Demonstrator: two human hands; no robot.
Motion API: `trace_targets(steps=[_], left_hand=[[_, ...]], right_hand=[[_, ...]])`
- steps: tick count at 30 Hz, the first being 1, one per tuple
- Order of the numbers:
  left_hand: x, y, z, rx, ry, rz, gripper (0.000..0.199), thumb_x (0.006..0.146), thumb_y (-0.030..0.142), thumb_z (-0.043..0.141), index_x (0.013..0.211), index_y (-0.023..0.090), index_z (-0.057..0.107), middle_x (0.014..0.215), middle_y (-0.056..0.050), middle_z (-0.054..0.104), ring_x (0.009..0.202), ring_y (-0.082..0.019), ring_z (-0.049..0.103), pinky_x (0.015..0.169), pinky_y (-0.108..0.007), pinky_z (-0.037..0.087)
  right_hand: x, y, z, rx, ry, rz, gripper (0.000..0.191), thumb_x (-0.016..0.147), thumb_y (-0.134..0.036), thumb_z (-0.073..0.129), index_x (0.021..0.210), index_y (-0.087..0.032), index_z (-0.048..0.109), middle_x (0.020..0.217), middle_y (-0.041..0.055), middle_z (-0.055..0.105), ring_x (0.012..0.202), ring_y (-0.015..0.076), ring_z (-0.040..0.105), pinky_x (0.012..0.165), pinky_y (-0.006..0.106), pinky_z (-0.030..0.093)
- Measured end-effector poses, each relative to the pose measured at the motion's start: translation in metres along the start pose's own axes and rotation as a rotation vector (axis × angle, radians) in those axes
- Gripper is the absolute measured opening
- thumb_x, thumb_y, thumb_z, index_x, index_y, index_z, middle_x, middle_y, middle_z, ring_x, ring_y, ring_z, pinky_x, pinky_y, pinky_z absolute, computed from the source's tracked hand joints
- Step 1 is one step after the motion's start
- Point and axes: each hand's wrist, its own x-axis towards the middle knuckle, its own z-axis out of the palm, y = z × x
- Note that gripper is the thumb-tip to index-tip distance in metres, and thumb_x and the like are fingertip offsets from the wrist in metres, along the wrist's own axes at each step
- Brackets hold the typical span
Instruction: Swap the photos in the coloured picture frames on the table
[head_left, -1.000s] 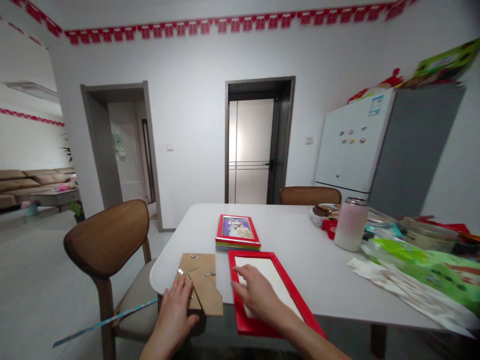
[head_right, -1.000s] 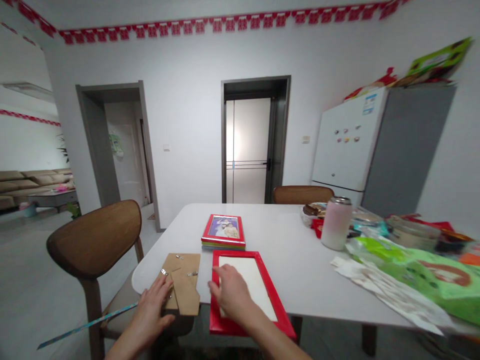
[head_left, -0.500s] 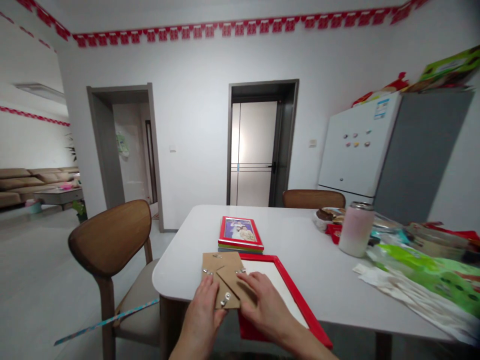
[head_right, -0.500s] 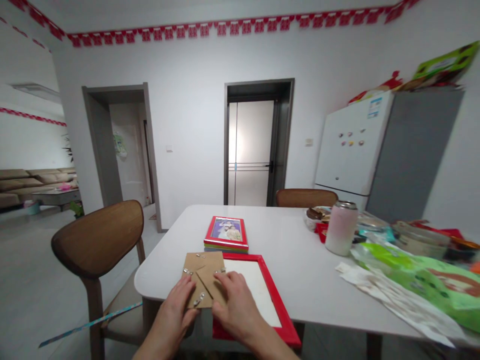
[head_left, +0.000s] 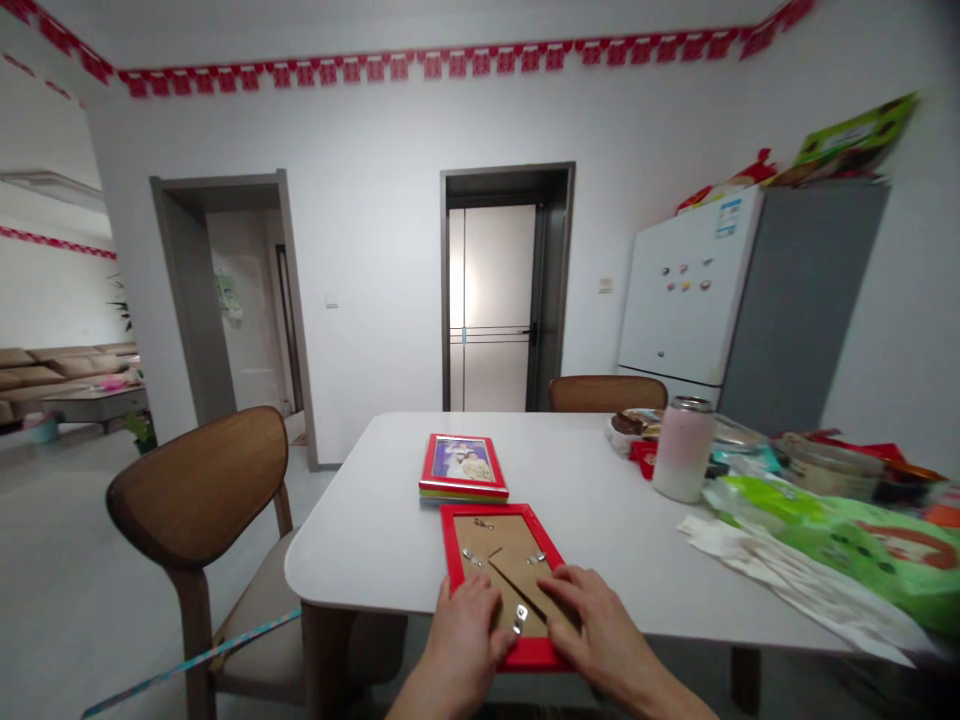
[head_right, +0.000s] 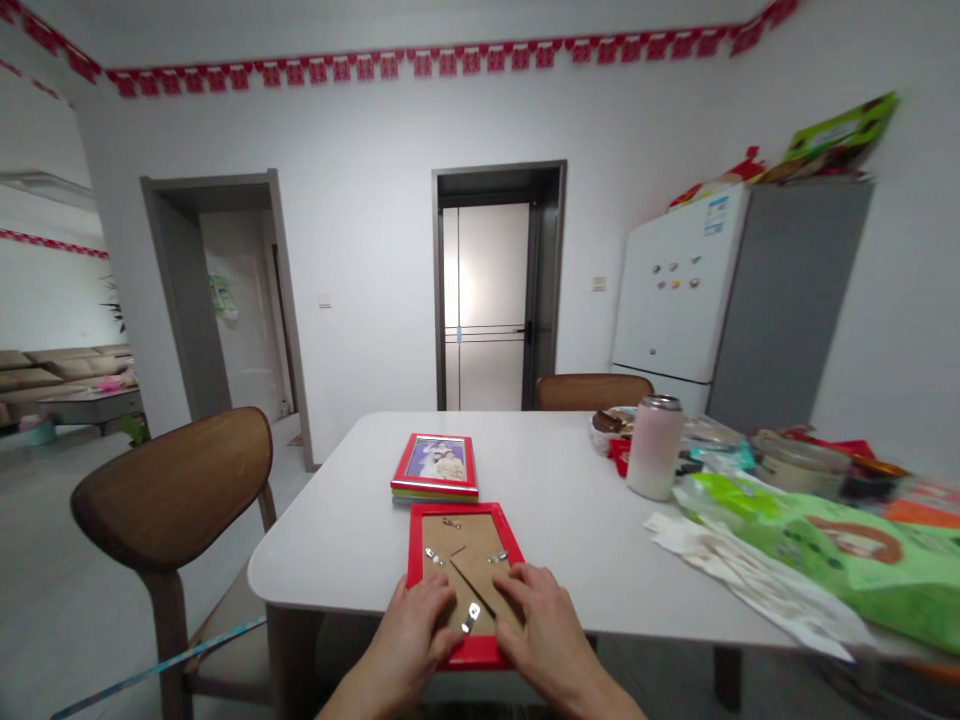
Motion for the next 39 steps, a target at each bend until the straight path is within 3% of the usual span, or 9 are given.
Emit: trace_targets(steps=[7, 12, 18, 23, 30, 39], left_hand=[[-0.011, -0.005, -0.007, 0.007, -0.029, -0.032, 0.025, 0.072, 0.028, 0.049, 0.096, 0.020, 0.055, 0.120, -0.008, 0.047, 0.114, -0.023, 0.036, 0.097, -0.043, 0.016], [-0.021, -0.013, -0.004, -0.057, -0.017, -0.015, 0.042, 0.059, 0.034, 0.064, 0.097, 0.018, 0.053, 0.126, -0.012, 0.039, 0.118, -0.027, 0.030, 0.099, -0.044, 0.015], [-0.022, -0.014, -0.006, -0.078, 0.020, 0.010, 0.029, 0.058, 0.030, 0.067, 0.081, 0.018, 0.055, 0.113, -0.008, 0.051, 0.109, -0.023, 0.040, 0.094, -0.035, 0.026], [-0.021, -0.014, -0.007, -0.077, 0.021, 0.011, 0.036, 0.058, 0.030, 0.067, 0.090, 0.016, 0.055, 0.106, -0.007, 0.054, 0.103, -0.023, 0.043, 0.092, -0.034, 0.028], [-0.021, -0.014, -0.005, -0.063, 0.017, -0.016, 0.046, 0.059, 0.035, 0.065, 0.100, 0.017, 0.052, 0.103, -0.005, 0.054, 0.098, -0.021, 0.045, 0.092, -0.032, 0.028], [-0.023, -0.013, -0.006, -0.079, 0.009, -0.034, 0.056, 0.062, 0.033, 0.063, 0.111, 0.014, 0.046, 0.098, -0.005, 0.054, 0.096, -0.021, 0.044, 0.090, -0.031, 0.029]], right_hand=[[-0.003, -0.005, -0.003, -0.068, -0.045, -0.056, 0.033, 0.066, -0.033, 0.050, 0.096, -0.027, 0.062, 0.100, 0.0046, 0.057, 0.092, 0.0210, 0.046, 0.080, 0.033, 0.035], [0.012, -0.003, -0.004, -0.045, -0.015, -0.060, 0.033, 0.074, -0.033, 0.041, 0.097, -0.020, 0.061, 0.096, 0.0074, 0.055, 0.090, 0.0185, 0.047, 0.082, 0.028, 0.034], [0.044, 0.009, 0.004, -0.180, -0.034, -0.020, 0.028, 0.074, -0.026, 0.040, 0.082, -0.022, 0.067, 0.080, 0.0065, 0.054, 0.078, 0.0169, 0.048, 0.071, 0.025, 0.036], [0.056, 0.007, 0.006, -0.258, -0.037, 0.001, 0.024, 0.072, -0.023, 0.044, 0.079, -0.023, 0.066, 0.080, 0.0056, 0.054, 0.078, 0.0161, 0.049, 0.066, 0.023, 0.035], [0.059, 0.010, 0.004, -0.281, -0.100, -0.086, 0.025, 0.073, -0.022, 0.042, 0.073, -0.020, 0.067, 0.078, 0.0059, 0.055, 0.075, 0.0157, 0.048, 0.066, 0.024, 0.035], [0.041, 0.017, -0.002, -0.046, -0.133, -0.122, 0.032, 0.076, -0.024, 0.035, 0.077, -0.018, 0.066, 0.094, 0.0083, 0.053, 0.082, 0.0151, 0.052, 0.077, 0.024, 0.039]])
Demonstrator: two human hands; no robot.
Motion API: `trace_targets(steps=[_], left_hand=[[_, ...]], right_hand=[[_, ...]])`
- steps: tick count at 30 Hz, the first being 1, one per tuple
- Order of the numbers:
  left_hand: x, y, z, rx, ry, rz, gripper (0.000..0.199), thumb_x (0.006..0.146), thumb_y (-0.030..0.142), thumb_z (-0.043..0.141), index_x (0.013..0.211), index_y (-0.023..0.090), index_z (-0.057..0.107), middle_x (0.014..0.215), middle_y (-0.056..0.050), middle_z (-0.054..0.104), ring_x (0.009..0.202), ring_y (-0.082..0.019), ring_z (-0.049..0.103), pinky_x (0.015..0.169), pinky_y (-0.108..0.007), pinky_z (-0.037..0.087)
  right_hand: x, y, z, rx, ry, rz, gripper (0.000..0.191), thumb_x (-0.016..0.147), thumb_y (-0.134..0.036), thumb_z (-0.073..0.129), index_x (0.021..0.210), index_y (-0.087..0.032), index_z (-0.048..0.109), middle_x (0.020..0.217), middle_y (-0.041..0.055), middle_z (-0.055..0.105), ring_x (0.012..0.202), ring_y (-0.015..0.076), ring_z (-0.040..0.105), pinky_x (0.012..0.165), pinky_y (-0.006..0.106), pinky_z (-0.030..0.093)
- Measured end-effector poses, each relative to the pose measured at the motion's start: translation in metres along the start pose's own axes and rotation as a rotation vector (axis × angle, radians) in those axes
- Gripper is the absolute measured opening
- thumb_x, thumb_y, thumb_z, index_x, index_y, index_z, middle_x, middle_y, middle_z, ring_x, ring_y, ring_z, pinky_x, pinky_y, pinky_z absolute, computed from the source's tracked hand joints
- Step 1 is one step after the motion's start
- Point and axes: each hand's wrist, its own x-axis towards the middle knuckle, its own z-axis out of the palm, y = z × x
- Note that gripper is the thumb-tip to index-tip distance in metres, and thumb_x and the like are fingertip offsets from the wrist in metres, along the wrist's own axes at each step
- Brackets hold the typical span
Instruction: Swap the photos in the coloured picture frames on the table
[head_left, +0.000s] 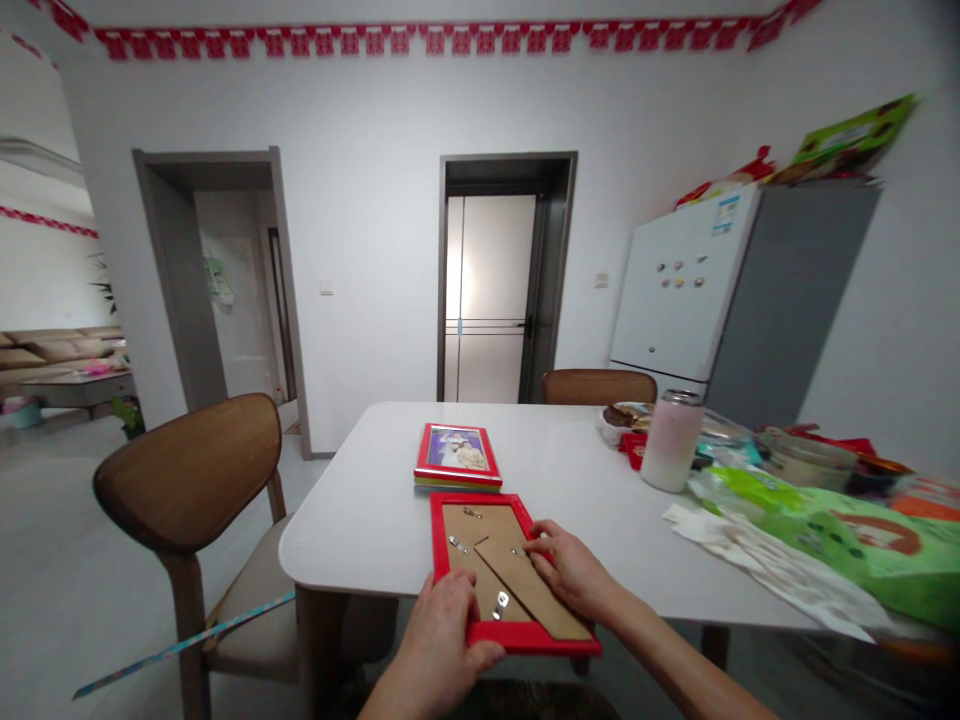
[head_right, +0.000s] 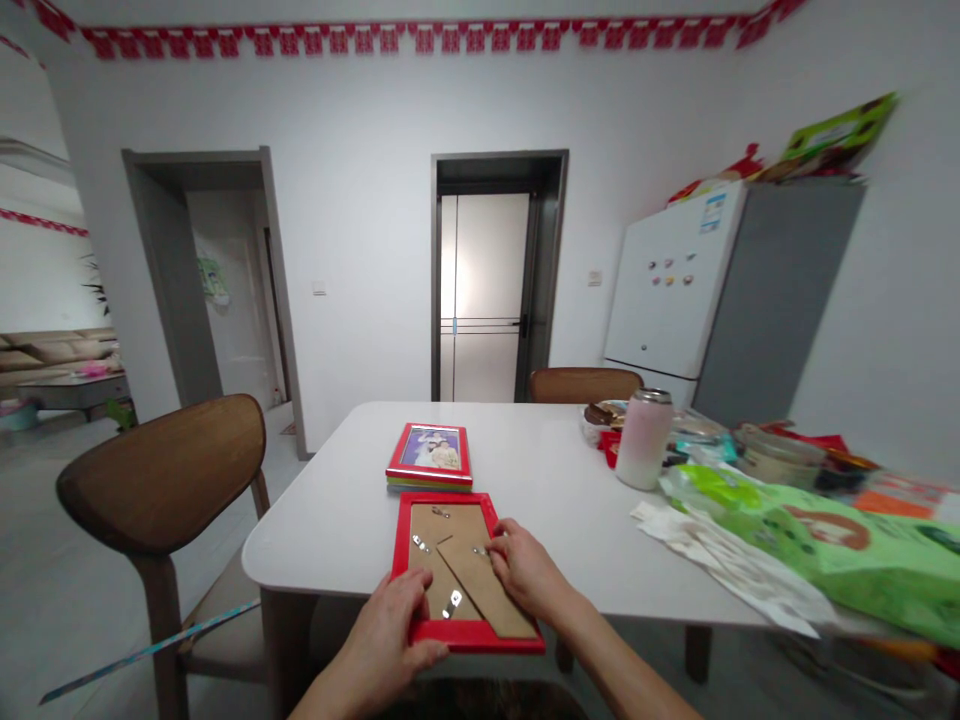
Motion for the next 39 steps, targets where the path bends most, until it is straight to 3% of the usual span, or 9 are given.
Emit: trace_targets(steps=[5, 9, 14, 17, 21, 25, 33, 39], left_hand=[[0.002, -0.008, 0.001, -0.031, 0.014, 0.032, 0.056, 0.060, 0.032, 0.065, 0.111, 0.016, 0.046, 0.097, -0.004, 0.054, 0.091, -0.020, 0.045, 0.085, -0.029, 0.034], [0.004, -0.012, 0.003, -0.023, 0.026, 0.055, 0.054, 0.060, 0.031, 0.066, 0.109, 0.017, 0.047, 0.095, -0.003, 0.053, 0.088, -0.019, 0.045, 0.082, -0.029, 0.035], [0.004, -0.014, 0.004, -0.020, 0.020, 0.059, 0.053, 0.060, 0.030, 0.066, 0.107, 0.016, 0.046, 0.088, -0.002, 0.053, 0.082, -0.018, 0.045, 0.078, -0.029, 0.036], [0.004, -0.015, 0.004, -0.027, 0.022, 0.065, 0.048, 0.060, 0.029, 0.065, 0.103, 0.018, 0.047, 0.086, 0.000, 0.053, 0.080, -0.017, 0.045, 0.076, -0.028, 0.037], [0.005, -0.016, 0.003, -0.040, 0.032, 0.072, 0.035, 0.061, 0.029, 0.065, 0.091, 0.018, 0.050, 0.082, 0.001, 0.053, 0.077, -0.016, 0.046, 0.073, -0.026, 0.037], [0.005, -0.015, 0.000, -0.054, 0.023, 0.084, 0.037, 0.061, 0.029, 0.065, 0.094, 0.019, 0.049, 0.083, 0.001, 0.053, 0.076, -0.016, 0.046, 0.071, -0.026, 0.037], [0.004, -0.015, -0.002, -0.048, 0.010, 0.083, 0.035, 0.061, 0.029, 0.064, 0.091, 0.019, 0.051, 0.085, 0.001, 0.054, 0.077, -0.016, 0.047, 0.072, -0.026, 0.037], [0.005, -0.019, -0.005, -0.029, -0.015, 0.069, 0.034, 0.062, 0.031, 0.062, 0.091, 0.018, 0.050, 0.087, -0.001, 0.053, 0.080, -0.017, 0.047, 0.071, -0.027, 0.037]], right_hand=[[-0.012, 0.004, -0.001, 0.036, 0.074, -0.025, 0.035, 0.076, -0.022, 0.033, 0.096, -0.018, 0.061, 0.101, 0.0086, 0.054, 0.095, 0.0174, 0.049, 0.086, 0.029, 0.036], [-0.023, -0.009, 0.003, 0.002, 0.130, -0.052, 0.032, 0.075, -0.022, 0.036, 0.094, -0.017, 0.062, 0.103, 0.0105, 0.054, 0.096, 0.0198, 0.047, 0.086, 0.034, 0.036], [-0.030, -0.046, 0.002, -0.040, -0.002, -0.294, 0.029, 0.072, -0.017, 0.041, 0.089, -0.025, 0.063, 0.098, 0.0060, 0.053, 0.090, 0.0187, 0.046, 0.078, 0.035, 0.037], [-0.033, -0.058, -0.001, -0.073, -0.046, -0.347, 0.027, 0.073, -0.017, 0.041, 0.088, -0.027, 0.062, 0.097, 0.0047, 0.051, 0.090, 0.0180, 0.044, 0.079, 0.034, 0.036], [-0.038, -0.062, -0.006, -0.093, -0.070, -0.371, 0.023, 0.077, -0.025, 0.041, 0.088, -0.027, 0.061, 0.099, 0.0045, 0.048, 0.092, 0.0181, 0.041, 0.081, 0.034, 0.034], [-0.039, -0.061, -0.006, -0.103, -0.099, -0.391, 0.021, 0.071, -0.032, 0.049, 0.088, -0.026, 0.060, 0.099, 0.0047, 0.046, 0.094, 0.0198, 0.039, 0.082, 0.035, 0.032], [-0.033, -0.055, 0.000, -0.130, -0.146, -0.449, 0.025, 0.064, -0.030, 0.054, 0.088, -0.024, 0.057, 0.093, 0.0043, 0.047, 0.088, 0.0190, 0.039, 0.080, 0.035, 0.032], [-0.034, -0.059, -0.003, -0.151, -0.180, -0.480, 0.038, 0.063, -0.026, 0.055, 0.101, -0.026, 0.053, 0.096, 0.0042, 0.049, 0.094, 0.0207, 0.037, 0.085, 0.036, 0.029]])
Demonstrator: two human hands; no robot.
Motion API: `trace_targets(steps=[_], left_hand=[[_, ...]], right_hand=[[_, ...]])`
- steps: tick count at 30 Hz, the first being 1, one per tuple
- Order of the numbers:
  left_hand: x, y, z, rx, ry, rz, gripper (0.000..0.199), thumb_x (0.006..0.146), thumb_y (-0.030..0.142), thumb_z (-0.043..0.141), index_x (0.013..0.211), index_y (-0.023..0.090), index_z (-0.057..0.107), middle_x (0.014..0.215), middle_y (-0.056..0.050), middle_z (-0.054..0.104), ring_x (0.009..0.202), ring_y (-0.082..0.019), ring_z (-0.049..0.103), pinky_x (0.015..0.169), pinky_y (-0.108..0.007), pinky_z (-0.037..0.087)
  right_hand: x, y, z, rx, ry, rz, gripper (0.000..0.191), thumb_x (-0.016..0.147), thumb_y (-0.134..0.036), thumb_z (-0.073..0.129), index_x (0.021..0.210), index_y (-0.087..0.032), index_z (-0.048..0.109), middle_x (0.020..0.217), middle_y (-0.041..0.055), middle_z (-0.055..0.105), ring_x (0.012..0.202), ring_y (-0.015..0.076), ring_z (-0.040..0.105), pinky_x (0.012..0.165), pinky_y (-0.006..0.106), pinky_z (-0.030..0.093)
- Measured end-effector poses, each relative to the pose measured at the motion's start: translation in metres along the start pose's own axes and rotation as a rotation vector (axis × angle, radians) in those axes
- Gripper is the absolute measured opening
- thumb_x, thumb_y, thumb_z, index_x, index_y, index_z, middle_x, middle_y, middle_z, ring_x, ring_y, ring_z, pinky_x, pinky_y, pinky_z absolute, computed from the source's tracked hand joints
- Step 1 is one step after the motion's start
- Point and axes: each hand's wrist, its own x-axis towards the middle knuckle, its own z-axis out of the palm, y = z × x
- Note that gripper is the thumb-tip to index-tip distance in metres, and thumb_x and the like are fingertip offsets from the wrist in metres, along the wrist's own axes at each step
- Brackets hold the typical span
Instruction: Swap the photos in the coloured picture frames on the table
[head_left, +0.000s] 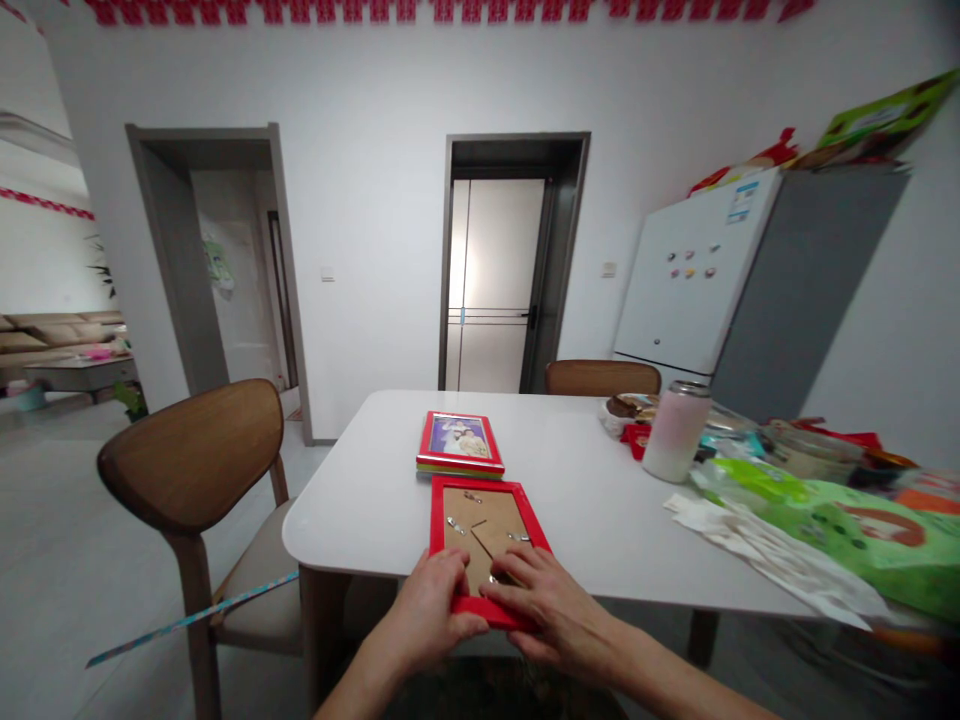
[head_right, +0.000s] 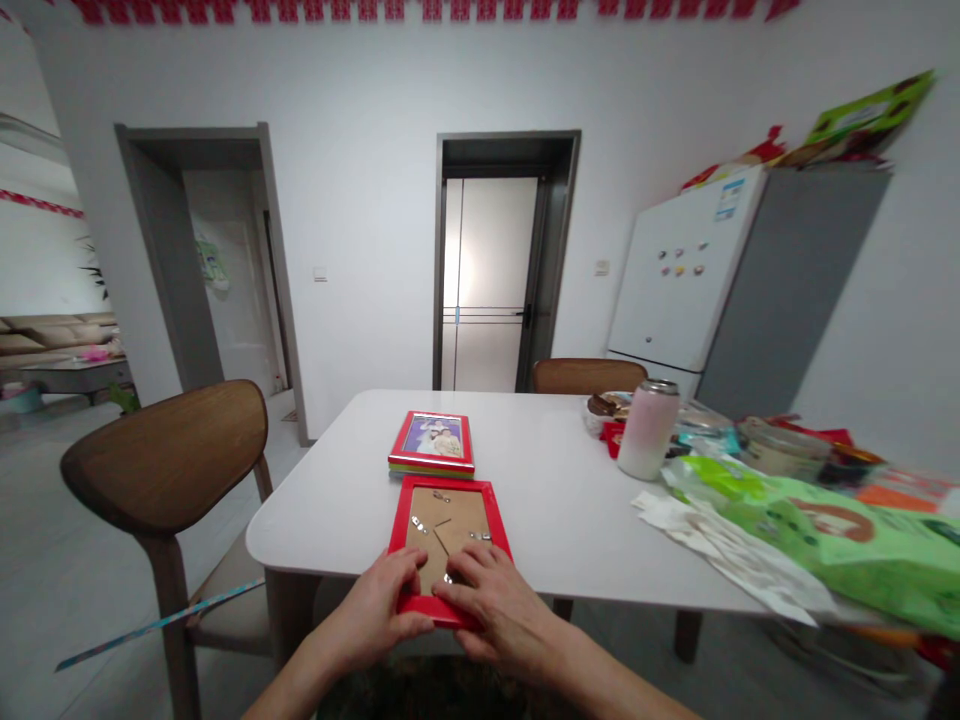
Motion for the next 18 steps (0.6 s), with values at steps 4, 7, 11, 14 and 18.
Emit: trace_targets(steps=[4, 7, 11, 14, 18], left_hand=[[-0.001, 0.000, -0.003, 0.012, -0.003, 0.010, 0.036, 0.061, 0.030, 0.063, 0.092, 0.018, 0.050, 0.087, -0.001, 0.054, 0.081, -0.017, 0.047, 0.071, -0.027, 0.036], [-0.001, 0.000, -0.004, 0.002, -0.005, 0.012, 0.032, 0.060, 0.030, 0.065, 0.086, 0.018, 0.051, 0.089, -0.002, 0.054, 0.083, -0.018, 0.047, 0.073, -0.027, 0.036], [-0.002, -0.002, -0.004, -0.026, 0.009, 0.001, 0.031, 0.057, 0.028, 0.068, 0.081, 0.018, 0.050, 0.090, -0.002, 0.054, 0.082, -0.017, 0.048, 0.073, -0.026, 0.037], [-0.002, -0.003, -0.002, -0.030, 0.026, -0.001, 0.030, 0.055, 0.027, 0.069, 0.075, 0.018, 0.050, 0.088, -0.001, 0.054, 0.080, -0.016, 0.047, 0.072, -0.025, 0.037], [-0.003, -0.003, -0.002, -0.035, 0.023, -0.007, 0.028, 0.054, 0.024, 0.069, 0.072, 0.019, 0.048, 0.086, 0.000, 0.054, 0.077, -0.015, 0.047, 0.070, -0.024, 0.037]], right_hand=[[0.000, -0.001, 0.000, 0.035, 0.009, 0.029, 0.035, 0.062, -0.024, 0.055, 0.097, -0.027, 0.057, 0.097, 0.0042, 0.050, 0.095, 0.0209, 0.038, 0.084, 0.036, 0.030], [-0.002, -0.001, -0.001, 0.080, 0.009, 0.032, 0.035, 0.061, -0.023, 0.056, 0.096, -0.027, 0.058, 0.098, 0.0045, 0.050, 0.095, 0.0205, 0.040, 0.084, 0.035, 0.032], [-0.002, 0.000, -0.004, 0.142, 0.033, 0.057, 0.038, 0.064, -0.028, 0.055, 0.102, -0.023, 0.056, 0.104, 0.0069, 0.050, 0.098, 0.0211, 0.042, 0.088, 0.036, 0.031], [0.009, 0.003, -0.004, 0.180, 0.074, 0.127, 0.036, 0.074, -0.029, 0.044, 0.108, -0.019, 0.053, 0.106, 0.0096, 0.052, 0.098, 0.0201, 0.045, 0.086, 0.034, 0.034], [0.042, 0.009, 0.005, 0.170, 0.136, 0.214, 0.034, 0.080, -0.023, 0.035, 0.106, -0.017, 0.054, 0.104, 0.0098, 0.053, 0.096, 0.0185, 0.046, 0.084, 0.031, 0.035]])
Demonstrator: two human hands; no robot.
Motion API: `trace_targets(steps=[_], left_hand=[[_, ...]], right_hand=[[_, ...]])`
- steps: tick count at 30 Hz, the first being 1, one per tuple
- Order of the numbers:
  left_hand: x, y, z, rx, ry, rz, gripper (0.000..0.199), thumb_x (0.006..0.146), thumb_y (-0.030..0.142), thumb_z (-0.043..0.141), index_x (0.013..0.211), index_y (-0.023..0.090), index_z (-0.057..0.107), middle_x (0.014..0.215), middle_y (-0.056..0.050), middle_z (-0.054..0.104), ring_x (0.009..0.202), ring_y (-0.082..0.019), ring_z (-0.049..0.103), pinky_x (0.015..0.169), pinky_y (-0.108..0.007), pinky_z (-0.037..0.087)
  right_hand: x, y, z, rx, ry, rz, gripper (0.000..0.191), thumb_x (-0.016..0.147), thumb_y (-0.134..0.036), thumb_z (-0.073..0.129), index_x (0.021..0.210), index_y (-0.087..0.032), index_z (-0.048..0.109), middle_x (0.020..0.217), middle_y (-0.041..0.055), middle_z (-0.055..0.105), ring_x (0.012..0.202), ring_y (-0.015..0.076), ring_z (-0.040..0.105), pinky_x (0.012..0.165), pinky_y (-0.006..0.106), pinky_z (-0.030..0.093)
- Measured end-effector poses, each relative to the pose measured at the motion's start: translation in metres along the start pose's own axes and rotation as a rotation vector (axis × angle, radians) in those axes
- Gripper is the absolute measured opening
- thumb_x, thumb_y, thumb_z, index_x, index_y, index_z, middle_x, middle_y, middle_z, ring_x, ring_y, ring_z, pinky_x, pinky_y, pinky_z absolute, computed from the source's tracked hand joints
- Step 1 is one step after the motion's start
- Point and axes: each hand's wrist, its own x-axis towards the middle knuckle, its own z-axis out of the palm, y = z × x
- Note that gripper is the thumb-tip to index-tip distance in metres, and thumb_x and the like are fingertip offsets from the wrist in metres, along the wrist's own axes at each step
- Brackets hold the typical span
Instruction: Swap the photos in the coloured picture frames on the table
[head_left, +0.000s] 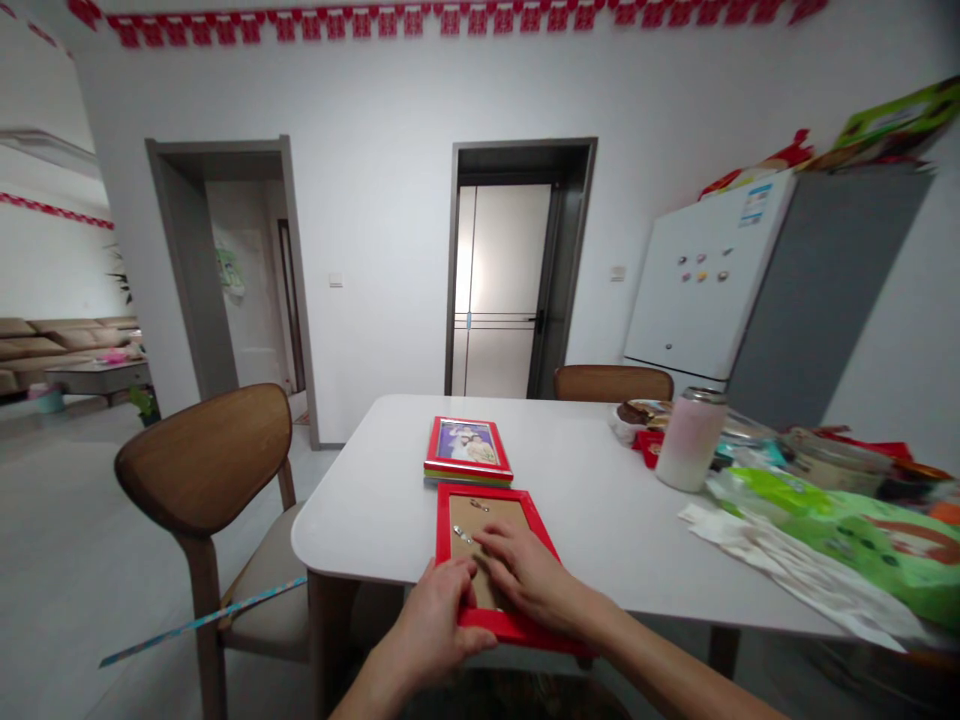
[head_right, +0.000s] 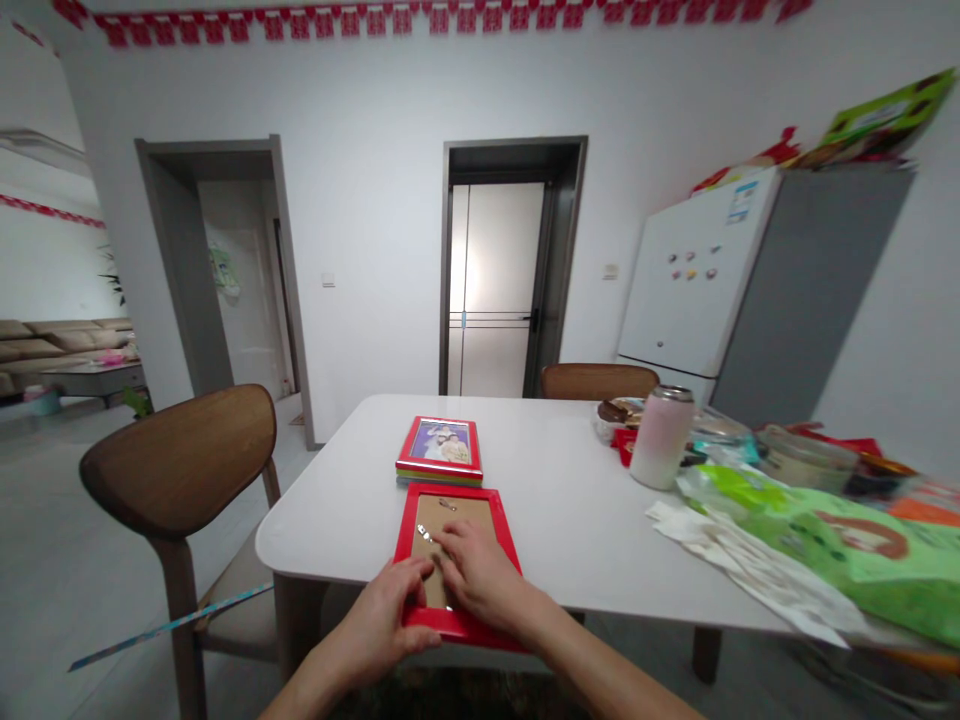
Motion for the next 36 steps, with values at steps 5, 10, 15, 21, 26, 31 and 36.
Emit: trace_targets(steps=[5, 10, 15, 21, 26, 31, 36], left_hand=[[0.000, 0.000, -0.001, 0.003, -0.011, -0.013, 0.030, 0.055, 0.026, 0.069, 0.075, 0.019, 0.048, 0.083, 0.001, 0.053, 0.075, -0.015, 0.046, 0.069, -0.024, 0.036], [-0.001, 0.002, -0.003, -0.006, -0.018, -0.007, 0.033, 0.056, 0.026, 0.068, 0.082, 0.018, 0.049, 0.084, 0.001, 0.051, 0.078, -0.015, 0.045, 0.070, -0.024, 0.035], [0.000, 0.006, -0.006, -0.035, -0.047, -0.012, 0.031, 0.057, 0.023, 0.067, 0.080, 0.019, 0.047, 0.079, 0.003, 0.050, 0.073, -0.013, 0.045, 0.066, -0.022, 0.035], [-0.001, 0.005, -0.004, 0.004, -0.031, -0.025, 0.030, 0.055, 0.024, 0.069, 0.075, 0.018, 0.048, 0.083, 0.001, 0.052, 0.076, -0.015, 0.046, 0.067, -0.023, 0.036], [-0.004, 0.002, -0.001, 0.022, -0.016, -0.033, 0.035, 0.052, 0.029, 0.072, 0.079, 0.019, 0.051, 0.087, 0.000, 0.053, 0.080, -0.017, 0.046, 0.071, -0.025, 0.037], [-0.006, 0.004, -0.001, 0.028, 0.004, -0.027, 0.034, 0.050, 0.028, 0.073, 0.076, 0.019, 0.052, 0.086, 0.000, 0.054, 0.079, -0.017, 0.046, 0.071, -0.025, 0.038], [-0.008, 0.008, -0.001, 0.030, 0.012, -0.044, 0.037, 0.052, 0.028, 0.071, 0.083, 0.019, 0.053, 0.087, -0.001, 0.055, 0.080, -0.018, 0.046, 0.072, -0.027, 0.038]], right_hand=[[0.034, 0.013, 0.026, -0.093, -0.005, 0.038, 0.029, 0.075, -0.014, 0.038, 0.091, -0.018, 0.061, 0.092, 0.0068, 0.055, 0.090, 0.0170, 0.046, 0.079, 0.029, 0.035], [0.041, 0.019, 0.039, -0.095, 0.005, 0.056, 0.030, 0.074, -0.013, 0.038, 0.089, -0.021, 0.063, 0.089, 0.0050, 0.056, 0.089, 0.0166, 0.045, 0.078, 0.029, 0.033], [0.038, 0.010, 0.035, -0.088, -0.006, 0.044, 0.027, 0.077, -0.018, 0.038, 0.081, -0.022, 0.065, 0.085, 0.0040, 0.057, 0.087, 0.0174, 0.045, 0.075, 0.031, 0.032], [0.037, 0.011, 0.034, -0.058, 0.023, 0.047, 0.028, 0.077, -0.019, 0.038, 0.085, -0.022, 0.064, 0.087, 0.0045, 0.060, 0.086, 0.0173, 0.048, 0.073, 0.029, 0.035], [0.049, 0.033, 0.033, -0.013, 0.167, 0.319, 0.027, 0.076, -0.025, 0.041, 0.090, -0.017, 0.063, 0.090, 0.0072, 0.063, 0.083, 0.0164, 0.054, 0.072, 0.025, 0.037], [0.067, 0.049, 0.033, -0.046, 0.158, 0.477, 0.024, 0.076, -0.033, 0.044, 0.073, -0.018, 0.064, 0.075, 0.0056, 0.065, 0.067, 0.0150, 0.056, 0.056, 0.024, 0.036], [0.076, 0.054, 0.035, -0.048, 0.116, 0.600, 0.029, 0.077, -0.039, 0.046, 0.077, -0.014, 0.060, 0.078, 0.0074, 0.062, 0.066, 0.0147, 0.055, 0.055, 0.026, 0.040]])
